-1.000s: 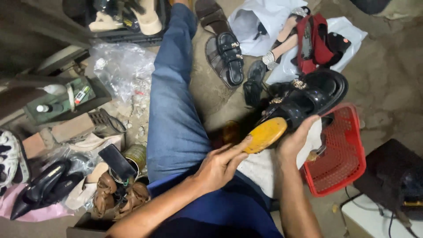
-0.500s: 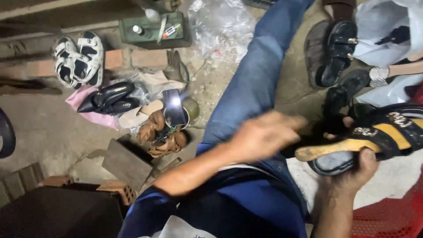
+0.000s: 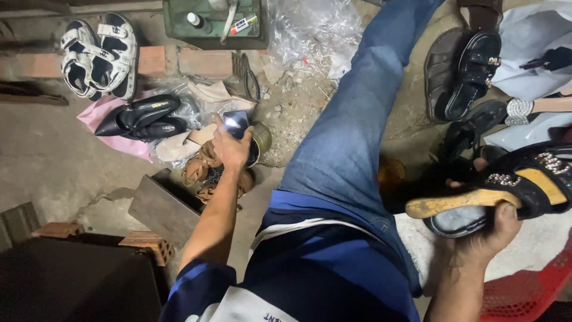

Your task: The person sits on the floor and uses a brush to clean a black sandal, then switches to a beige slip-on shoe. They brush the exterior and interior surfaces of each shoe and place the finished sandal into a nearby crate.

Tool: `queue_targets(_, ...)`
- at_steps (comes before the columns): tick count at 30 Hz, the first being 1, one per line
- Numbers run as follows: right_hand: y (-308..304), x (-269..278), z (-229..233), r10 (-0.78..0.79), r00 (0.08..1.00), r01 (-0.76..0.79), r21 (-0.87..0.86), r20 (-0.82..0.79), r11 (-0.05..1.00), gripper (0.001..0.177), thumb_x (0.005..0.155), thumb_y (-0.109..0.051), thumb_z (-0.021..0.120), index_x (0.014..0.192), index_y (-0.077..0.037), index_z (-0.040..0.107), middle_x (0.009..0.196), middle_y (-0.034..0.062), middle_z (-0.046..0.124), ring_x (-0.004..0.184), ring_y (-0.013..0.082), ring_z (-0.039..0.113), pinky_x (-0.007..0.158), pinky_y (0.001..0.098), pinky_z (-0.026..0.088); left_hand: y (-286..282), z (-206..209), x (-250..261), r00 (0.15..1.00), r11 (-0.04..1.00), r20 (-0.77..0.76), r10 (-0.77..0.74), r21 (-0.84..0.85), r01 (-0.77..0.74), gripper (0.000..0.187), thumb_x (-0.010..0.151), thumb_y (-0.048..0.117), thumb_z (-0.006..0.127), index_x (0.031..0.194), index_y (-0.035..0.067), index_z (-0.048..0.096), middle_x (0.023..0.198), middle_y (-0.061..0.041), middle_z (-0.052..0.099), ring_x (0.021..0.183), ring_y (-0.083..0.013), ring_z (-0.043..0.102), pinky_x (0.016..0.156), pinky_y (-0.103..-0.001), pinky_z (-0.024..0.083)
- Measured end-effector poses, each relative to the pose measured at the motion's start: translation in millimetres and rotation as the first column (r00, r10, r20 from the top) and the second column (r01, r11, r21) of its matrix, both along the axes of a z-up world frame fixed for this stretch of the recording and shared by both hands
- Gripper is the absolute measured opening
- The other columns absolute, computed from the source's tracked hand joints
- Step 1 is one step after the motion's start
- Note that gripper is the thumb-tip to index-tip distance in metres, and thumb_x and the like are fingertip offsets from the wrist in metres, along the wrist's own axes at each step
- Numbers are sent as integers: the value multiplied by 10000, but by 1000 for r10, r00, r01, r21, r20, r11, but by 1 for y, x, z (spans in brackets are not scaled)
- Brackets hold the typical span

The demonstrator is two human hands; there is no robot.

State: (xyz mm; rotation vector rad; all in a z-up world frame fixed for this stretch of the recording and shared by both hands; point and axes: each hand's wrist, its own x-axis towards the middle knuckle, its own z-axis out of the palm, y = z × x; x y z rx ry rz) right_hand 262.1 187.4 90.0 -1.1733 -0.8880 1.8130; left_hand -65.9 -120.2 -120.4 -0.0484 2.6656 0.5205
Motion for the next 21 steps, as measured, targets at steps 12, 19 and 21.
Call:
queue_targets(12, -10, 0, 4, 10, 999, -8, 41, -33, 999, 733, 787, -421, 823, 1425, -143, 591, 1316, 84, 700, 1320, 192, 679, 922, 343, 656, 4, -27, -3, 993, 994, -95, -67, -95, 58, 1056, 906, 492, 755, 1655, 280, 40, 1252, -272, 548, 1112, -476, 534, 926, -621, 407)
queue_targets(19, -16, 5, 2, -2, 999, 4, 41, -45, 999, 713, 794, -405, 818, 1417, -134, 599, 1330, 100, 700, 1322, 198, 673, 930, 350, 643, 5, -12, -6, 998, 997, -41, -37, -65, 34, 1117, 876, 496, 791, 1647, 217, 33, 1325, -257, 553, 1213, -463, 526, 1012, -623, 370)
queue_targets(21, -19, 6, 2, -22, 1000, 23, 57, -21, 998, 729, 768, -416, 832, 1397, -130, 600, 1351, 127, 680, 1317, 212, 664, 911, 352, 635, 7, -4, -4, 1000, 1000, 2, -5, -28, 5, 1123, 873, 516, 766, 1647, 233, 4, 1395, -253, 493, 1249, -459, 491, 1036, -643, 342)
